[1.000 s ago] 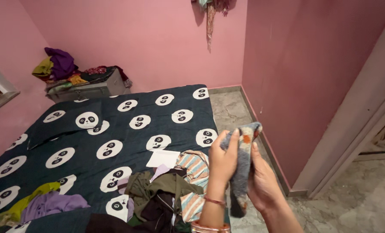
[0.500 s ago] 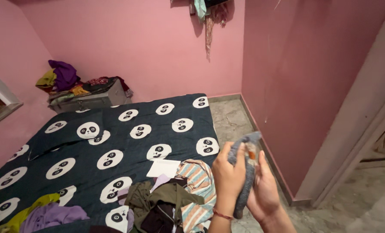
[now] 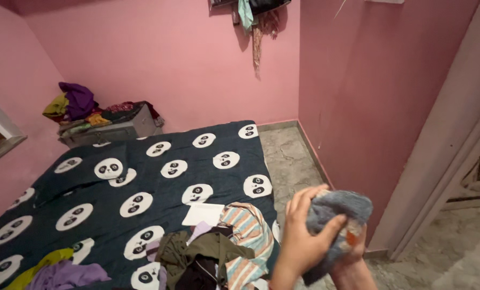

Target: The person picks up a phone charger and a small blue case, walks to a wall socket, and plugs in the charger. They then connect the cable to the blue case and place it on the floor. The person returns to the desk, unplugs the charger, and places the charger and cable on the desk.

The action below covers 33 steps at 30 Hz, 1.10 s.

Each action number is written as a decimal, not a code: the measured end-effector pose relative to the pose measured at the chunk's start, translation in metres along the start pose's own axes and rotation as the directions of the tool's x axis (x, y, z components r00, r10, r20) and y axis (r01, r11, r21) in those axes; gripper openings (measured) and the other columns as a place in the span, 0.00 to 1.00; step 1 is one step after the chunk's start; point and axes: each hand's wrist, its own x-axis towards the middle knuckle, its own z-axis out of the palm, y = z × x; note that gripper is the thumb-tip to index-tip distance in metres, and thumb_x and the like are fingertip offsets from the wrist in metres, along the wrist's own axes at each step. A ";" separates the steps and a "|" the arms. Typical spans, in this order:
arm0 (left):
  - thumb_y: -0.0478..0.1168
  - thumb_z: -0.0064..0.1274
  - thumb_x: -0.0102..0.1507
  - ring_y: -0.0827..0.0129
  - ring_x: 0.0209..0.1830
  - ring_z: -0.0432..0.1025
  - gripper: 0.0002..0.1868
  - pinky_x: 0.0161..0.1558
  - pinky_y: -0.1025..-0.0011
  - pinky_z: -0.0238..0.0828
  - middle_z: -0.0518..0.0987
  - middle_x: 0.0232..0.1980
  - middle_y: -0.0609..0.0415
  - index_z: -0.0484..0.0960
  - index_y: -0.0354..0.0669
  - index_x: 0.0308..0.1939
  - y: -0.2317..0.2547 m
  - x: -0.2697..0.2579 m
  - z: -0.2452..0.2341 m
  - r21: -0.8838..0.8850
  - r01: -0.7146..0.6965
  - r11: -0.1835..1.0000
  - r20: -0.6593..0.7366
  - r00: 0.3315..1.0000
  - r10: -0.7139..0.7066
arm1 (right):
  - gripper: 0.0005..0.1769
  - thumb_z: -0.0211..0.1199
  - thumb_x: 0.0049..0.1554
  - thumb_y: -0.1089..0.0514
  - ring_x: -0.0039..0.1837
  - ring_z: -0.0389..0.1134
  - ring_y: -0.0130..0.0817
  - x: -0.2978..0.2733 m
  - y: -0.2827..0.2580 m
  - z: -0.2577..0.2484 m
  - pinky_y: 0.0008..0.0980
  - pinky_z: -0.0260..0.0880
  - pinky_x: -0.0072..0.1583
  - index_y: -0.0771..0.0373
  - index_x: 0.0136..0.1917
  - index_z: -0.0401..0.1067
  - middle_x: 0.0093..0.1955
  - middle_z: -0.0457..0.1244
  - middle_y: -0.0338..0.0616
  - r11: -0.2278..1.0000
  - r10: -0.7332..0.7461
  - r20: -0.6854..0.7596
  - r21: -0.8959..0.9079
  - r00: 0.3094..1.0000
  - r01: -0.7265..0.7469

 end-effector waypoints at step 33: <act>0.40 0.63 0.62 0.69 0.51 0.73 0.18 0.54 0.71 0.71 0.79 0.50 0.50 0.75 0.41 0.53 -0.025 0.011 0.023 -0.177 0.201 0.964 0.037 0.980 -0.197 | 0.22 0.45 0.69 0.45 0.53 0.70 0.37 0.003 -0.012 0.000 0.41 0.71 0.56 0.63 0.61 0.70 0.54 0.68 0.47 0.975 0.128 -0.207 -0.153 0.970 -0.161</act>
